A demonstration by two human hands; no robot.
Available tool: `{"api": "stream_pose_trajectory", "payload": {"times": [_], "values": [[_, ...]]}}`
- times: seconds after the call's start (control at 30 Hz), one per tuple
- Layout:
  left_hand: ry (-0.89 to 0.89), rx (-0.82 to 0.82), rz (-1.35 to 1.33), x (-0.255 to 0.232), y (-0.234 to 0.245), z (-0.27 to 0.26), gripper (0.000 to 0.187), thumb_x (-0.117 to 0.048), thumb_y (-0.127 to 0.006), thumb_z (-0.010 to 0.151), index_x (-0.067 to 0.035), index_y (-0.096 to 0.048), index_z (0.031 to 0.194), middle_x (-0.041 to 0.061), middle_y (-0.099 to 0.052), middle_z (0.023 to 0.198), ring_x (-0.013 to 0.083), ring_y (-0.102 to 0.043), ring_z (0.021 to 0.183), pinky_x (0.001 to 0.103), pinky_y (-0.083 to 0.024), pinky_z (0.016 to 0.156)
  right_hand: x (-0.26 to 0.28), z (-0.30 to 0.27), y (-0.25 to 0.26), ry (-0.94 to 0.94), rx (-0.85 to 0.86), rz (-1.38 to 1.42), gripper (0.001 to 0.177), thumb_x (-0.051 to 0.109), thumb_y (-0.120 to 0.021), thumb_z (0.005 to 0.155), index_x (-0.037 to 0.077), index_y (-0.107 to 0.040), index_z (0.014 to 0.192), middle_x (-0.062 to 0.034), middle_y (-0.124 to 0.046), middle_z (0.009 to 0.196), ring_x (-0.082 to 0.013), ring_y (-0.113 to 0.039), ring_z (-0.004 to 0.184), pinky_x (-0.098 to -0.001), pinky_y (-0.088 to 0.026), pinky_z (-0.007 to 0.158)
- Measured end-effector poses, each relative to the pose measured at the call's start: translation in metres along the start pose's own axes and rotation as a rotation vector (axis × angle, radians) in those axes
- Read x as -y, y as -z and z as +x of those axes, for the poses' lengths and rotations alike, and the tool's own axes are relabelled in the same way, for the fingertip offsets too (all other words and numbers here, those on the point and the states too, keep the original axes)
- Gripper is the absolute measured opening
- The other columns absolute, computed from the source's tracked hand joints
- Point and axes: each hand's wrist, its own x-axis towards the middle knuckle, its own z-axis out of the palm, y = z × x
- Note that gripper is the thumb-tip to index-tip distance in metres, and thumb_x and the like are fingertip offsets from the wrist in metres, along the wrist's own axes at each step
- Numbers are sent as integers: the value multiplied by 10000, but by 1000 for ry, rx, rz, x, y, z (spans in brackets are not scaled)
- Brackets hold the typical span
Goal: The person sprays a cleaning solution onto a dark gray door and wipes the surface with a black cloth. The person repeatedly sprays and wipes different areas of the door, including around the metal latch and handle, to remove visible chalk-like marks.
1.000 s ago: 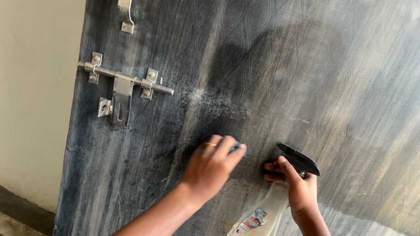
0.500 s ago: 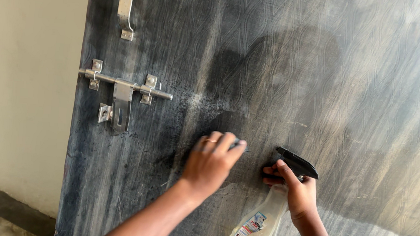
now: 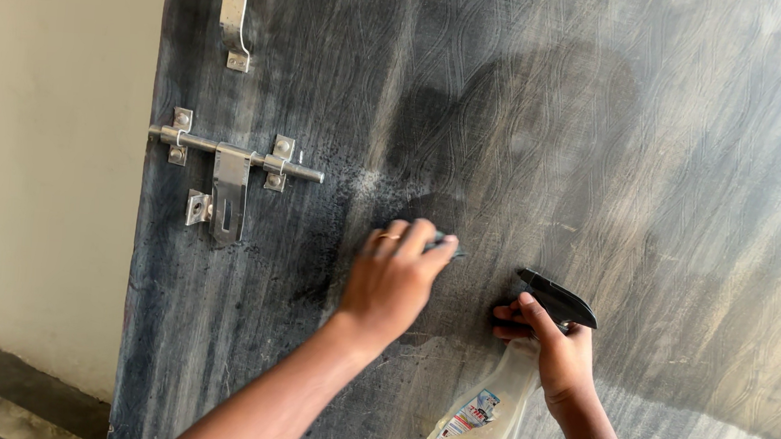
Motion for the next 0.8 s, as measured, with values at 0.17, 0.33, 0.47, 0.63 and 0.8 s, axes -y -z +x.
{"api": "stream_pose_trajectory", "payload": {"times": [0.17,0.33,0.47,0.63,0.8], "values": [[25,-4,-26,2,-15,52,177,-47,-697,943,-47,-778,1100,104,-701,943,213,-655,798,342,-548,660,1,0,0,-13,-19,1,310,280,-697,889,-27,-696,933,-180,-786,868,-315,-773,735,-430,-600,717],[189,-90,-50,27,11,29,186,-92,-728,900,-35,-781,1068,100,-684,898,224,-634,748,347,-541,616,3,0,-1,-19,-19,-37,327,294,-692,894,-30,-698,938,-184,-791,879,-315,-778,748,-433,-600,733],[123,-34,-57,17,17,-5,154,-90,-713,923,-76,-784,1059,71,-693,889,211,-651,782,354,-545,666,0,0,0,-16,-18,-24,331,298,-686,898,-30,-691,942,-184,-790,881,-314,-777,746,-439,-596,720],[60,27,-43,4,2,31,229,-42,-681,948,-104,-781,1145,63,-693,917,202,-639,812,347,-543,708,-1,1,-1,18,-15,-8,320,284,-694,903,-33,-696,947,-195,-774,876,-327,-761,729,-442,-589,712],[182,-113,93,48,25,43,188,-144,-729,932,-110,-782,1108,74,-694,902,243,-633,842,408,-524,722,-3,0,3,-13,-26,-23,318,281,-688,903,-36,-695,931,-187,-786,881,-321,-772,746,-432,-592,713]]}}
